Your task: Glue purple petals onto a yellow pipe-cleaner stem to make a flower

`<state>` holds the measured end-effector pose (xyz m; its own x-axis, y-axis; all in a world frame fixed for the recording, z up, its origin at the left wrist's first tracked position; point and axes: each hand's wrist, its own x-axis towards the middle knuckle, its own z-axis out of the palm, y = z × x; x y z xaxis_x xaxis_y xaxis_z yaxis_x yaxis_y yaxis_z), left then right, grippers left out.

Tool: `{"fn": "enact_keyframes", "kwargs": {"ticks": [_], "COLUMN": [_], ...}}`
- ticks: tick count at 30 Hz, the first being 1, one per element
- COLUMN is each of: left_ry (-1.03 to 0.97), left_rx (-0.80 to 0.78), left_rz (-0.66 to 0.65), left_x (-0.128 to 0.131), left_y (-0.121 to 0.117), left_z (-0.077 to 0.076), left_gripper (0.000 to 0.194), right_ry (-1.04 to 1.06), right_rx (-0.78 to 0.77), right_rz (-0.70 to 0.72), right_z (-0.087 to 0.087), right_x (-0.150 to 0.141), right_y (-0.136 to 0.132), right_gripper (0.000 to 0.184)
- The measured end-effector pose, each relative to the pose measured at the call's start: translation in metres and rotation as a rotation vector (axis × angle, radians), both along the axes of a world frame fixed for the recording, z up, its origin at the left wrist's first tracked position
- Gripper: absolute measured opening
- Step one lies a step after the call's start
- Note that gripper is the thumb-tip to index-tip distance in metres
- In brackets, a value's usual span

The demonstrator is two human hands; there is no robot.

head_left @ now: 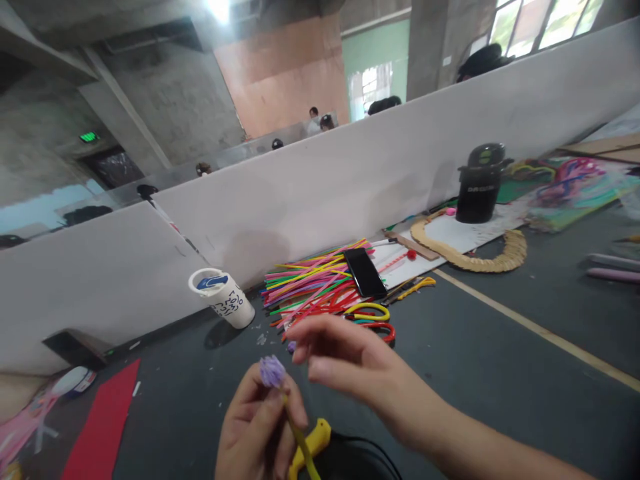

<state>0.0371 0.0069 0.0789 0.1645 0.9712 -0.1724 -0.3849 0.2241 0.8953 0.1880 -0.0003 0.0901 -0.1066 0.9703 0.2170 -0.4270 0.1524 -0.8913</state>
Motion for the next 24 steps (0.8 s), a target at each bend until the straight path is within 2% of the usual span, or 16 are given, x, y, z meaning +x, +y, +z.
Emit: {"fn": "enact_keyframes", "kwargs": {"ticks": [3, 7, 12, 18, 20, 24], "left_ry": [0.009, 0.024, 0.081, 0.123, 0.121, 0.074], "left_rx": [0.09, 0.122, 0.183, 0.189, 0.19, 0.158], "left_rz": [0.094, 0.175, 0.17, 0.182, 0.187, 0.124], "left_x": [-0.01, -0.021, -0.022, -0.014, -0.011, -0.001], "left_y": [0.009, 0.016, 0.018, 0.015, 0.013, 0.011], "left_z": [0.003, 0.006, 0.006, 0.008, 0.01, 0.011], "left_gripper": [0.023, 0.021, 0.017, 0.016, 0.016, 0.015], "right_ry": [0.045, 0.049, 0.093, -0.041, -0.1, -0.185], "right_rx": [0.027, 0.044, 0.069, 0.084, 0.085, 0.087], "right_rz": [-0.132, -0.199, -0.216, -0.238, -0.235, -0.19], "right_z": [-0.001, 0.002, 0.001, -0.004, 0.0, 0.008], "right_x": [0.014, 0.029, 0.032, 0.033, 0.034, 0.035], "right_y": [0.007, 0.012, 0.017, 0.018, 0.017, 0.014], "right_gripper": [0.01, 0.011, 0.024, 0.041, 0.036, 0.013]}}
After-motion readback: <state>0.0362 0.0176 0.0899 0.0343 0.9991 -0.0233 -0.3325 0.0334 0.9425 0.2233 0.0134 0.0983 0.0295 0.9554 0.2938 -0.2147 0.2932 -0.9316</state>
